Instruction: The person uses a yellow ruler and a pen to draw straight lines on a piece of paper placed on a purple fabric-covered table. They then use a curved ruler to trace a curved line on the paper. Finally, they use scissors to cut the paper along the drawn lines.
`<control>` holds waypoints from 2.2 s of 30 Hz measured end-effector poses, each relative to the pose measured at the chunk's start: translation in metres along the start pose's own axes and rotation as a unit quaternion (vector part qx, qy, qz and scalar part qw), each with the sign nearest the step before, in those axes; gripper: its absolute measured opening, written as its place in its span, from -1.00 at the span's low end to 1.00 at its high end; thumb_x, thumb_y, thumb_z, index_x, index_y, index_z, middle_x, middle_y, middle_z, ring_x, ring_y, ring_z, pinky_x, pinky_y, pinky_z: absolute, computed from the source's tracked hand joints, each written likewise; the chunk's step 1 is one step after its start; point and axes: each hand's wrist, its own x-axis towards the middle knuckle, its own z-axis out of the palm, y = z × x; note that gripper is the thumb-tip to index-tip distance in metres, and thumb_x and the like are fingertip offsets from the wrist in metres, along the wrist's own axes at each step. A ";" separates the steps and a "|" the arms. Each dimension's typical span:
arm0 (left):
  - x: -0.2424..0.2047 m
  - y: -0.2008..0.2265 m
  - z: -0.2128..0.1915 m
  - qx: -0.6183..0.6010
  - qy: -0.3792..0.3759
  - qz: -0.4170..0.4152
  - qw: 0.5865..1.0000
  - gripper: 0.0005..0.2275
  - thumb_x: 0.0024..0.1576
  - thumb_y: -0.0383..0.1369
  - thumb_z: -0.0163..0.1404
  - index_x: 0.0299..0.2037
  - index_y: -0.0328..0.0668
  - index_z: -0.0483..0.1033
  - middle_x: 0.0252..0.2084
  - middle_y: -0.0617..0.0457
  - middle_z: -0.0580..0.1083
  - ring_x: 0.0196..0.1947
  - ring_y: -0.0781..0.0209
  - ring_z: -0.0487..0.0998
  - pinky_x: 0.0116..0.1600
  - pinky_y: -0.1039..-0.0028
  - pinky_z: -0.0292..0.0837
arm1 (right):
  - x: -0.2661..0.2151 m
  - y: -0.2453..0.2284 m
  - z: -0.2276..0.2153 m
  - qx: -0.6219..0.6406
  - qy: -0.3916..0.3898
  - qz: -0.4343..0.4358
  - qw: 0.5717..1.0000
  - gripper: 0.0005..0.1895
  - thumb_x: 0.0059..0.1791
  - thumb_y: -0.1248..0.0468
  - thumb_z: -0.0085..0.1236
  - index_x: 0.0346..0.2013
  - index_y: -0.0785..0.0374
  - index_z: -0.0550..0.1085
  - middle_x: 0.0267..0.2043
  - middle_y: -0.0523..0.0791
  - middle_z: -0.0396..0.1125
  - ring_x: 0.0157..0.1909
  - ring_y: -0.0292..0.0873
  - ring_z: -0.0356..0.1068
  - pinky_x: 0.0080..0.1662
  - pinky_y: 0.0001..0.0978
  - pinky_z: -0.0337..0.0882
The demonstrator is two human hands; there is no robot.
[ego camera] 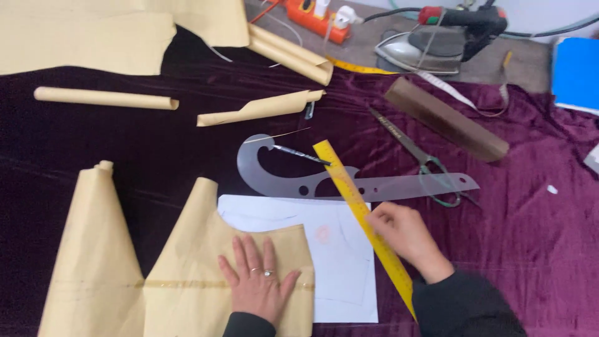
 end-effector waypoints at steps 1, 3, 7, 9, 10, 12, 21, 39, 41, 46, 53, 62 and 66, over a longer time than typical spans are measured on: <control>0.000 0.000 0.000 -0.008 0.012 -0.002 1.000 -0.23 0.06 0.32 -0.55 0.35 -0.02 -0.02 0.42 -0.34 -0.08 0.48 -0.33 -0.24 0.37 -0.37 -0.35 | 0.005 0.009 -0.012 -0.022 0.044 -0.005 0.999 -0.83 -0.09 0.15 0.15 -0.52 0.12 0.51 -0.56 -0.23 0.47 -0.46 -0.35 0.39 -0.28 -0.47 0.30; 0.000 0.000 0.002 -0.018 0.025 0.000 1.000 -0.24 0.08 0.31 -0.57 0.35 -0.03 -0.04 0.43 -0.33 -0.11 0.49 -0.30 -0.26 0.38 -0.35 -0.37 | 0.017 0.033 -0.037 -0.044 0.092 -0.008 0.995 -0.82 -0.08 0.12 0.16 -0.49 0.14 0.52 -0.51 -0.22 0.47 -0.43 -0.33 0.38 -0.25 -0.43 0.31; -0.002 0.000 0.005 -0.013 0.033 -0.001 0.999 -0.25 0.09 0.30 -0.61 0.36 -0.02 -0.06 0.43 -0.32 -0.09 0.50 -0.30 -0.25 0.41 -0.35 -0.36 | 0.038 0.079 -0.085 -0.167 0.165 -0.086 0.968 -0.87 -0.08 0.27 0.07 -0.27 0.15 0.49 -0.25 -0.16 0.40 -0.26 -0.15 0.40 -0.14 -0.26 0.33; -0.001 0.000 0.006 -0.013 0.040 0.001 0.999 -0.24 0.10 0.30 -0.61 0.37 -0.03 -0.08 0.43 -0.32 -0.09 0.50 -0.30 -0.25 0.41 -0.34 -0.37 | 0.046 0.089 -0.101 -0.214 0.153 -0.105 0.959 -0.74 -0.12 0.36 0.07 -0.13 0.15 0.46 -0.11 -0.14 0.34 -0.17 -0.09 0.38 -0.10 -0.18 0.35; 0.000 0.000 0.004 -0.015 0.050 0.001 0.999 -0.25 0.10 0.29 -0.61 0.37 -0.03 -0.10 0.44 -0.30 -0.12 0.51 -0.26 -0.27 0.41 -0.31 -0.38 | 0.050 0.092 -0.104 -0.235 0.120 -0.153 0.952 -0.62 -0.17 0.37 0.09 -0.05 0.13 0.43 -0.04 -0.10 0.31 -0.05 -0.04 0.31 -0.01 -0.18 0.29; 0.000 0.000 0.003 -0.018 0.060 0.004 0.998 -0.26 0.10 0.28 -0.60 0.37 -0.03 -0.11 0.46 -0.28 -0.16 0.52 -0.23 -0.30 0.42 -0.28 -0.38 | 0.052 0.087 -0.106 -0.255 0.088 -0.198 0.942 -0.51 -0.22 0.37 0.10 0.02 0.12 0.39 0.03 -0.07 0.29 0.06 0.01 0.24 0.09 -0.19 0.22; -0.001 0.001 0.002 -0.045 0.048 0.003 0.998 -0.23 0.07 0.27 -0.55 0.39 -0.05 -0.10 0.46 -0.30 -0.14 0.51 -0.24 -0.29 0.40 -0.31 -0.39 | 0.102 0.085 -0.108 -0.244 0.118 -0.123 0.955 -0.64 -0.06 0.21 0.07 0.00 0.27 0.40 -0.01 0.00 0.28 0.04 0.02 0.27 0.04 -0.12 0.30; 0.003 -0.002 -0.001 0.033 0.051 0.014 0.998 -0.27 0.20 0.30 -0.72 0.39 -0.06 -0.18 0.43 -0.31 -0.19 0.48 -0.27 -0.30 0.41 -0.27 -0.42 | 0.192 0.112 -0.115 -0.267 -0.011 -0.010 0.964 -0.53 -0.31 0.17 0.28 -0.13 0.15 0.45 -0.20 -0.12 0.43 -0.20 -0.04 0.44 -0.14 -0.23 0.31; 0.003 -0.001 -0.004 0.025 -0.032 0.006 0.999 -0.23 0.12 0.34 -0.65 0.36 -0.05 -0.08 0.41 -0.36 -0.14 0.45 -0.33 -0.28 0.36 -0.34 -0.42 | 0.195 0.117 -0.113 -0.272 0.011 -0.003 0.962 -0.50 -0.32 0.14 0.31 -0.13 0.16 0.45 -0.20 -0.11 0.45 -0.19 -0.02 0.44 -0.11 -0.23 0.29; 0.003 0.000 -0.008 0.025 -0.033 -0.003 0.999 -0.22 0.09 0.34 -0.62 0.36 -0.05 -0.09 0.42 -0.36 -0.16 0.45 -0.33 -0.29 0.36 -0.33 -0.40 | 0.184 0.098 -0.106 -0.273 0.017 0.015 0.962 -0.48 -0.27 0.13 0.34 -0.10 0.28 0.43 -0.24 0.01 0.41 -0.22 0.07 0.41 -0.19 -0.15 0.27; 0.006 0.001 -0.013 0.016 -0.068 -0.007 0.998 -0.21 0.06 0.35 -0.56 0.36 -0.05 -0.04 0.41 -0.36 -0.13 0.44 -0.34 -0.27 0.34 -0.35 -0.38 | 0.187 0.102 -0.104 -0.293 0.035 0.014 0.955 -0.61 -0.27 0.09 0.30 -0.33 0.29 0.43 -0.44 0.01 0.39 -0.38 0.07 0.38 -0.30 -0.12 0.26; 0.005 0.001 -0.013 0.008 -0.057 -0.009 0.998 -0.21 0.07 0.33 -0.54 0.37 -0.05 -0.05 0.42 -0.35 -0.15 0.44 -0.33 -0.27 0.35 -0.32 -0.38 | 0.166 0.085 -0.109 -0.289 0.028 0.013 0.957 -0.41 -0.17 0.16 0.16 0.14 0.26 0.40 -0.01 0.18 0.42 0.01 0.24 0.38 -0.01 -0.06 0.29; 0.005 0.001 -0.014 0.011 -0.072 -0.006 0.997 -0.22 0.07 0.33 -0.56 0.36 -0.06 -0.05 0.41 -0.36 -0.12 0.43 -0.35 -0.26 0.34 -0.35 -0.37 | 0.172 0.106 -0.127 -0.324 0.068 -0.068 0.941 -0.33 -0.20 0.12 0.12 0.21 0.20 0.43 0.03 0.18 0.41 0.03 0.28 0.38 0.07 -0.02 0.29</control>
